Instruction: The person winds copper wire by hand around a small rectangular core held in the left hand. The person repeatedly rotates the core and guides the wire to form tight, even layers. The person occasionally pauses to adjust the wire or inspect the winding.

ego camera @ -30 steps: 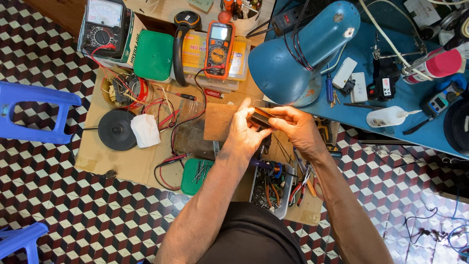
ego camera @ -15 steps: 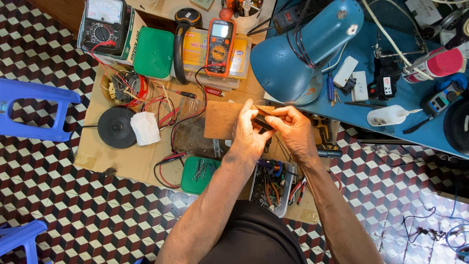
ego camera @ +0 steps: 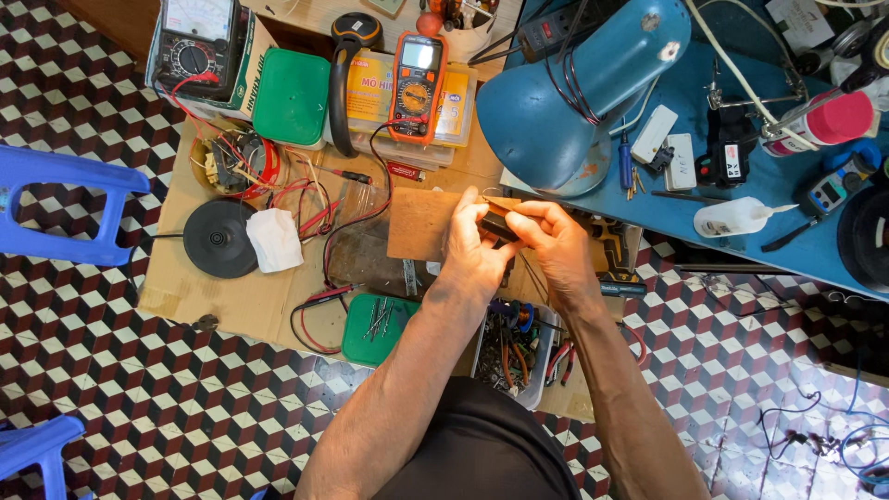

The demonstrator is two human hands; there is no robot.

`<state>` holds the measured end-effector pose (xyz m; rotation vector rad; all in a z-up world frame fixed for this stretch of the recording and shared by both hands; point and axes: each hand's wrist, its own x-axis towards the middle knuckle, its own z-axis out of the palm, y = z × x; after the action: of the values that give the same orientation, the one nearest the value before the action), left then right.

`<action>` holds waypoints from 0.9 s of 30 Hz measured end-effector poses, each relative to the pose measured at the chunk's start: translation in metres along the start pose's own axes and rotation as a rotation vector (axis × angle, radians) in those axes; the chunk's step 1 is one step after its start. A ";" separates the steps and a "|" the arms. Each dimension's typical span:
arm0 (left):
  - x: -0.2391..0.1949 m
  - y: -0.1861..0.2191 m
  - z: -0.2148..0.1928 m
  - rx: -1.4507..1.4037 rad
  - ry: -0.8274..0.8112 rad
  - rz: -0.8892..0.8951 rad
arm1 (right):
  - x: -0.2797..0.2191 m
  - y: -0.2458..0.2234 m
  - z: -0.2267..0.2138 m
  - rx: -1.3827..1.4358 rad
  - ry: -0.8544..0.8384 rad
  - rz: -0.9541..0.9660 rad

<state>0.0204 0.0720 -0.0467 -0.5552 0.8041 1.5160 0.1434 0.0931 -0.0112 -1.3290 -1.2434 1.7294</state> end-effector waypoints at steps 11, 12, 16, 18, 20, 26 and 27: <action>0.026 -0.019 -0.014 -0.117 -0.100 0.043 | -0.002 0.016 0.019 0.375 0.071 0.009; 0.026 -0.019 -0.014 -0.114 -0.081 0.042 | -0.002 0.015 0.020 0.371 0.075 0.002; 0.020 -0.020 -0.007 -0.109 -0.043 0.039 | -0.005 0.012 0.021 0.370 0.089 0.007; 0.015 -0.019 -0.004 -0.116 -0.061 0.045 | -0.006 0.012 0.024 0.393 0.095 0.012; 0.010 -0.018 0.000 -0.099 -0.023 0.035 | -0.006 0.013 0.027 0.385 0.118 -0.002; 0.002 -0.016 0.004 -0.081 0.046 0.057 | -0.002 0.016 0.029 0.329 0.150 0.011; 0.002 -0.017 0.003 -0.081 0.030 0.066 | -0.001 0.017 0.030 0.332 0.154 0.015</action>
<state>0.0370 0.0753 -0.0492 -0.6180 0.7938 1.6097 0.1163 0.0766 -0.0249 -1.2469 -0.8203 1.7187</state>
